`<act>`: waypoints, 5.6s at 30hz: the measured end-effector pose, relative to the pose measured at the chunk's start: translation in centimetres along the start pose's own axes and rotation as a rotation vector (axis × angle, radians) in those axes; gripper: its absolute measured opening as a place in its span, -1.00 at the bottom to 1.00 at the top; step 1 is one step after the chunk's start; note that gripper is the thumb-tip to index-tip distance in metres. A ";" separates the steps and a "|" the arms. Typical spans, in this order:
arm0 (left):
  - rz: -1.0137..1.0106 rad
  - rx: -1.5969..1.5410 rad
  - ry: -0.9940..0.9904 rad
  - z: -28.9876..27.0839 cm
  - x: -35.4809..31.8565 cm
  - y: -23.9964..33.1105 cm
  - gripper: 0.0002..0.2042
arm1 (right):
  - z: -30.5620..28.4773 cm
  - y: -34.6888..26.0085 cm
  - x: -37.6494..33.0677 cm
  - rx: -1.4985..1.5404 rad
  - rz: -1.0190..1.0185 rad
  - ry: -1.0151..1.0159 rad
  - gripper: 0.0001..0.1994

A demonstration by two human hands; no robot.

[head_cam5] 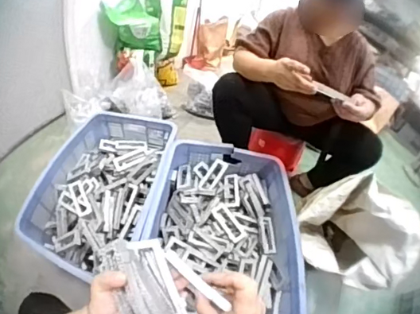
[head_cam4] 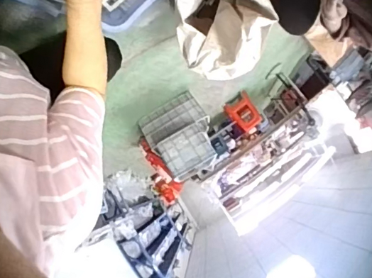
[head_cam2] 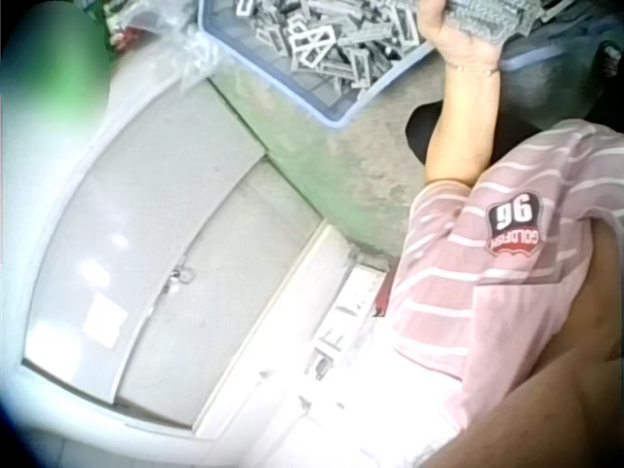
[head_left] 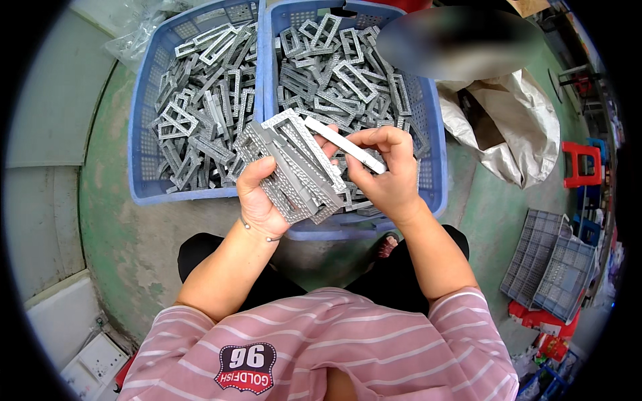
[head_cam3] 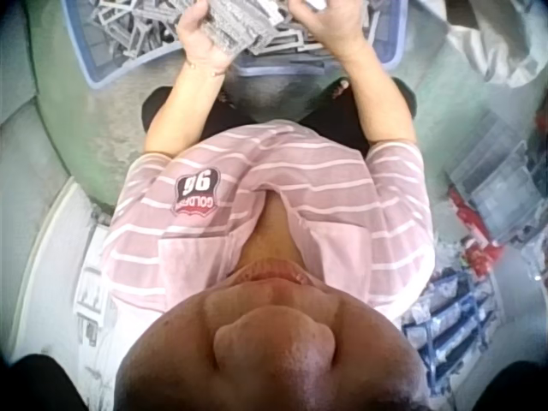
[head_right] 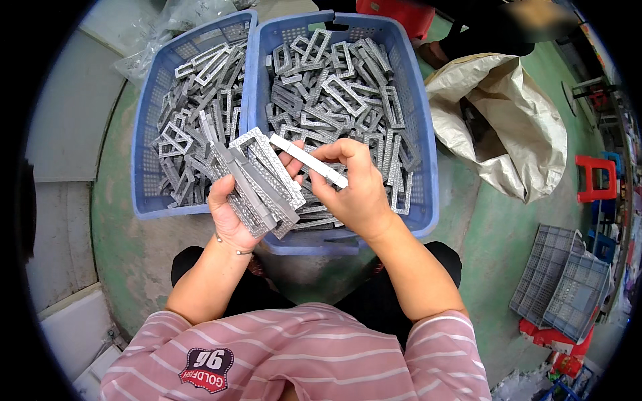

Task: The person sits on the floor sorting small, rectangular metal frames from a blue basket, stacking them in their hands, and placing them into a white sack. Later, the person moves to a table and sorts small, white, oval-shaped objects by hand.

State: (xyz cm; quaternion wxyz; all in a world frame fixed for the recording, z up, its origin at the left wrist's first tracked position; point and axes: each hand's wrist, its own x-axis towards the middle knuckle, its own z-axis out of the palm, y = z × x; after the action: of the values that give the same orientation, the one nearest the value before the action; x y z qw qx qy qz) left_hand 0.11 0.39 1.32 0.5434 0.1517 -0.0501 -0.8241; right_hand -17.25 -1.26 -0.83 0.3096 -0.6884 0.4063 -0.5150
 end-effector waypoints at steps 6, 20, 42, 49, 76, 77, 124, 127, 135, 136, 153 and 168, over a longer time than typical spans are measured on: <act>0.004 0.067 -0.029 -0.5 0.0 0.4 -0.21 | -1.2 0.2 1.1 0.544 0.573 0.108 -0.64; 0.051 0.101 0.029 -1.1 -0.2 1.0 -0.29 | -1.7 1.9 0.9 0.826 1.081 -0.195 -0.82; 0.115 -0.050 0.009 -0.7 0.4 1.4 -0.38 | -1.9 1.3 1.6 0.862 0.430 0.043 -0.58; 0.070 -0.006 -0.025 -1.2 0.3 1.6 -0.35 | -2.0 0.7 1.7 0.897 0.397 0.033 -0.44; 0.005 0.466 0.208 -1.9 -1.1 -2.9 -0.53 | 2.7 -0.8 -1.8 0.672 0.757 -0.343 -0.17; 0.009 0.533 0.218 -1.3 -1.2 -2.8 -0.55 | 2.6 -0.4 -2.0 0.785 0.856 -0.348 -0.22; 0.075 0.494 0.451 0.0 0.3 0.1 -0.70 | -34.3 23.9 5.2 0.850 0.905 1.050 -0.61; 0.052 0.507 0.483 -0.6 0.3 -0.2 -0.70 | -37.4 25.1 6.6 0.711 0.885 0.964 -0.60; 0.056 0.487 0.595 -2.4 1.8 0.0 -0.65 | -34.6 19.0 7.9 0.008 1.131 0.559 -0.80; 0.065 0.494 0.620 -2.4 2.0 0.0 -0.66 | -31.6 17.0 7.6 -0.005 0.974 0.378 -0.80; 0.000 0.421 0.561 -3.4 2.1 -0.1 -0.70 | -5.5 4.3 2.3 -0.805 0.107 -0.646 -0.88; 0.005 0.223 0.170 -0.5 0.3 0.2 -0.76 | -1.4 -1.5 1.6 0.292 0.371 -0.077 -0.66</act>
State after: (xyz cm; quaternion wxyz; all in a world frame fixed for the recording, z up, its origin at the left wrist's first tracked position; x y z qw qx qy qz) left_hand 0.28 0.09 0.84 0.5274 0.2803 -0.0956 -0.7963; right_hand -17.97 -1.99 1.57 0.5103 -0.5692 0.4349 -0.4759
